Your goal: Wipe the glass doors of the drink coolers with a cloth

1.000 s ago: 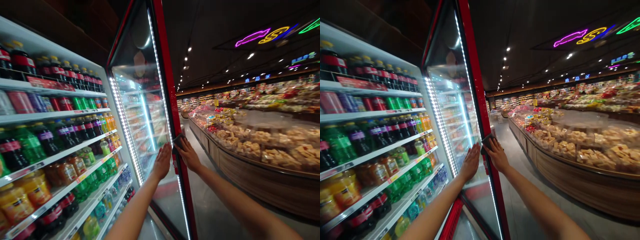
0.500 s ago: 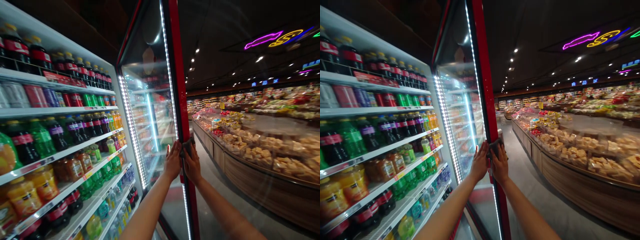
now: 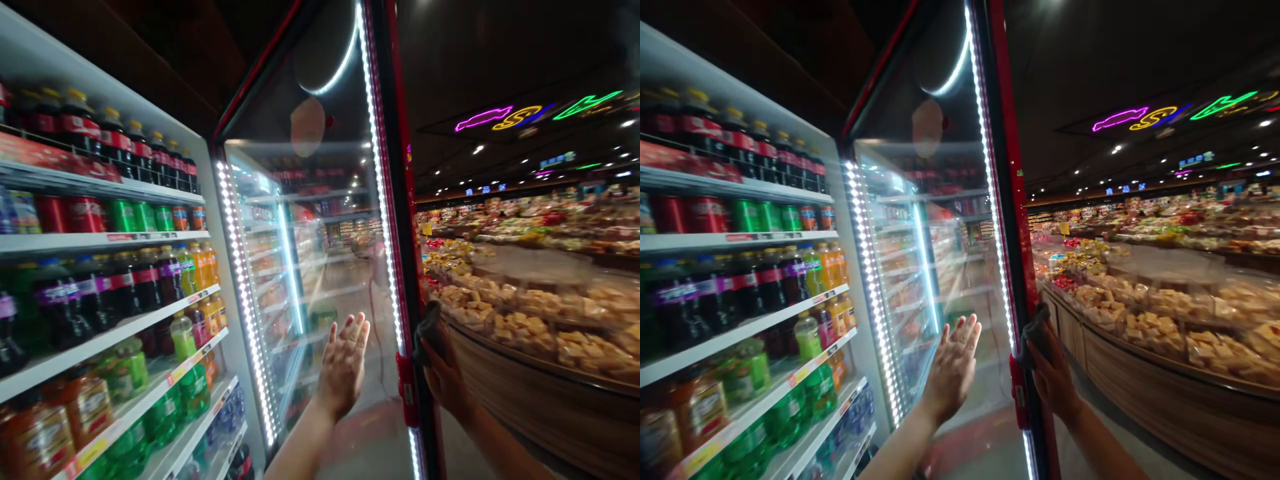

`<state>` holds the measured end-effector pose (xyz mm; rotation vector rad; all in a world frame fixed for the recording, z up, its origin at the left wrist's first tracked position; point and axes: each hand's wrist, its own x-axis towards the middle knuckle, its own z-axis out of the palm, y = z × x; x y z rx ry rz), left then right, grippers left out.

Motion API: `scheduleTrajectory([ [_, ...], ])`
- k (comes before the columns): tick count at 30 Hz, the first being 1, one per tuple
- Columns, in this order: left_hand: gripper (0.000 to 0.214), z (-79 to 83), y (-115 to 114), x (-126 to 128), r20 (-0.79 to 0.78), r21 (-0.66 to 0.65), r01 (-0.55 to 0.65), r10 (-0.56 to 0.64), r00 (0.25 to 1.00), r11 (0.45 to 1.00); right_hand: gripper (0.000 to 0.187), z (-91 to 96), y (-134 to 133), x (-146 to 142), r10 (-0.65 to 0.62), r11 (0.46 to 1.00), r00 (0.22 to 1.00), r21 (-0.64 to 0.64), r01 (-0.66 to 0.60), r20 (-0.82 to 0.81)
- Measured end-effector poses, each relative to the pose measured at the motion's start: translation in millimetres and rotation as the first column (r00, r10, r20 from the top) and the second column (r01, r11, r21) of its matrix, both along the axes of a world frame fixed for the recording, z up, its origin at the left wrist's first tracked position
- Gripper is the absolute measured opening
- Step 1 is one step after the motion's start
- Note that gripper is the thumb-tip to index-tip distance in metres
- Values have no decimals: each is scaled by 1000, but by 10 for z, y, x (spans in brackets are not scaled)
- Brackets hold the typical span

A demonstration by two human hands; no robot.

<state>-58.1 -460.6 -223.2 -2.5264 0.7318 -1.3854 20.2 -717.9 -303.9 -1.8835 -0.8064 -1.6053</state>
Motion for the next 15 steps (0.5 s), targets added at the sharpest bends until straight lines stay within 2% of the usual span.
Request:
scheduleTrajectory([
  [3, 79, 131, 311, 350, 39, 61, 19, -21, 999, 998, 77, 13, -86, 162, -51, 998, 997, 35, 50, 50],
  [6, 77, 356, 551, 755, 86, 123, 39, -50, 995, 992, 73, 159, -98, 253, -146, 989, 987, 48, 142, 73],
  [9, 78, 548, 685, 1143, 155, 122, 64, -83, 984, 991, 72, 448, -45, 349, -273, 962, 960, 15, 273, 64],
  [13, 80, 686, 804, 1598, 227, 90, 110, -128, 965, 990, 73, 887, 50, 608, -441, 898, 894, 30, 440, 82],
  [15, 80, 752, 875, 1817, 256, 88, 158, -175, 950, 984, 72, 1041, 70, 782, -513, 858, 851, 34, 512, 110],
])
